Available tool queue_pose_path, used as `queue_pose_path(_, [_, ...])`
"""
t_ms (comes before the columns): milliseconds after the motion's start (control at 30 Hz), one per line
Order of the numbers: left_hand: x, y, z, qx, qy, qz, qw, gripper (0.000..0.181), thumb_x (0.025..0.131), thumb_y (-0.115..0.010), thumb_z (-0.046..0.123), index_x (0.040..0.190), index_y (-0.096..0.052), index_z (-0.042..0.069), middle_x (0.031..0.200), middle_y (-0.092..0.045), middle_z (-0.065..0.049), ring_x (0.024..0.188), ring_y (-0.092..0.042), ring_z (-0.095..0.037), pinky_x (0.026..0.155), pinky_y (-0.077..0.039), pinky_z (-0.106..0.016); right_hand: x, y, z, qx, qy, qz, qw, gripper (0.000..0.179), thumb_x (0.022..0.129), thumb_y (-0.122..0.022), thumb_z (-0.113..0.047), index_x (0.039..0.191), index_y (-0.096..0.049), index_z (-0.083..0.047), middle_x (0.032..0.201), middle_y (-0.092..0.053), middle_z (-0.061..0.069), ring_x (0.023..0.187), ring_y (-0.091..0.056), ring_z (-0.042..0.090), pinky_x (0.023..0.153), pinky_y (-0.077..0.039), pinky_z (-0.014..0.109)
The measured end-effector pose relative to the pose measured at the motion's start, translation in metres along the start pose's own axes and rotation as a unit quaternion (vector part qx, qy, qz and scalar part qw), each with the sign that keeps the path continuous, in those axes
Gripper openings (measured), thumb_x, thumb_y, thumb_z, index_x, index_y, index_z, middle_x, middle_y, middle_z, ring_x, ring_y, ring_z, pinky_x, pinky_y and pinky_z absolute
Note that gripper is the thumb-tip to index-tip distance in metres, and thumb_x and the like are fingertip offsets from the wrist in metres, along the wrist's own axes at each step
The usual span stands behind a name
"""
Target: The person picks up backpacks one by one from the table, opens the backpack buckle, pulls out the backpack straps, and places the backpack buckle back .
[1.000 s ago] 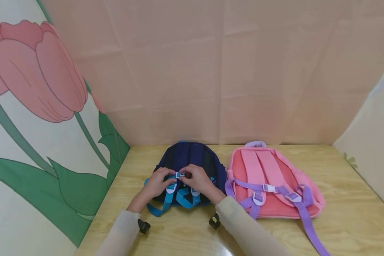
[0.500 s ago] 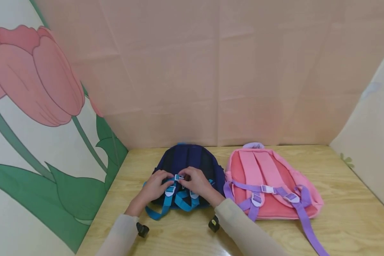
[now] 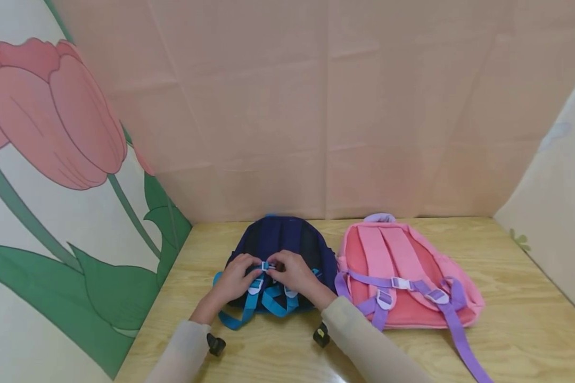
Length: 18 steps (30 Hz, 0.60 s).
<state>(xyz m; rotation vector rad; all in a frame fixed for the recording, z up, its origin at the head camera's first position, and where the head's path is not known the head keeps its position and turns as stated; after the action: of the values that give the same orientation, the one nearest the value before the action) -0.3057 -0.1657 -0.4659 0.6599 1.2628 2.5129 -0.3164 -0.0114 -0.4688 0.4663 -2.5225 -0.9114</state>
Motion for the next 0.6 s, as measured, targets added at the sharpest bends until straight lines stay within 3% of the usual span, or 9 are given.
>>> queue_pose_path(300, [0.003,0.0,-0.003,0.017,-0.005,-0.01,0.9998,0.021,0.097,-0.069,0.018,0.116,-0.07,0.008,0.109,-0.068,-0.004,0.103,-0.057,-0.02,0.09,-0.05,-0.041,0.001,0.004,0.0,0.011,0.011,0.015,0.9998,0.017,0.094,-0.074,-0.019,0.11,-0.074,-0.011,0.091,-0.063,0.0,0.078,-0.058,0.01,0.065,-0.05,0.021])
queue_pose_path(600, [-0.002,-0.001,-0.013,0.011,0.033,-0.021,0.9992,0.021,0.095,-0.074,0.02,0.113,-0.072,0.011,0.103,-0.065,0.001,0.097,-0.055,-0.015,0.086,-0.05,-0.038,0.0,-0.001,0.003,0.024,0.005,0.006,0.9997,0.018,0.094,-0.074,-0.019,0.11,-0.074,-0.011,0.092,-0.063,-0.001,0.08,-0.058,0.01,0.067,-0.051,0.021])
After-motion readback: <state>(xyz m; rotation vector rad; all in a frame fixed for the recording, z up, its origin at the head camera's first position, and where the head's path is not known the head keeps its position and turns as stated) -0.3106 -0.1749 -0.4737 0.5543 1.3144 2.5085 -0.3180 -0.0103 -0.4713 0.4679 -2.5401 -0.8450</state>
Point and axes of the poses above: each hand's wrist, its own x-axis towards the middle knuckle, its own y-axis out of the back of the hand, z = x × y, the point moved 7 cm from there along x, towards the middle knuckle
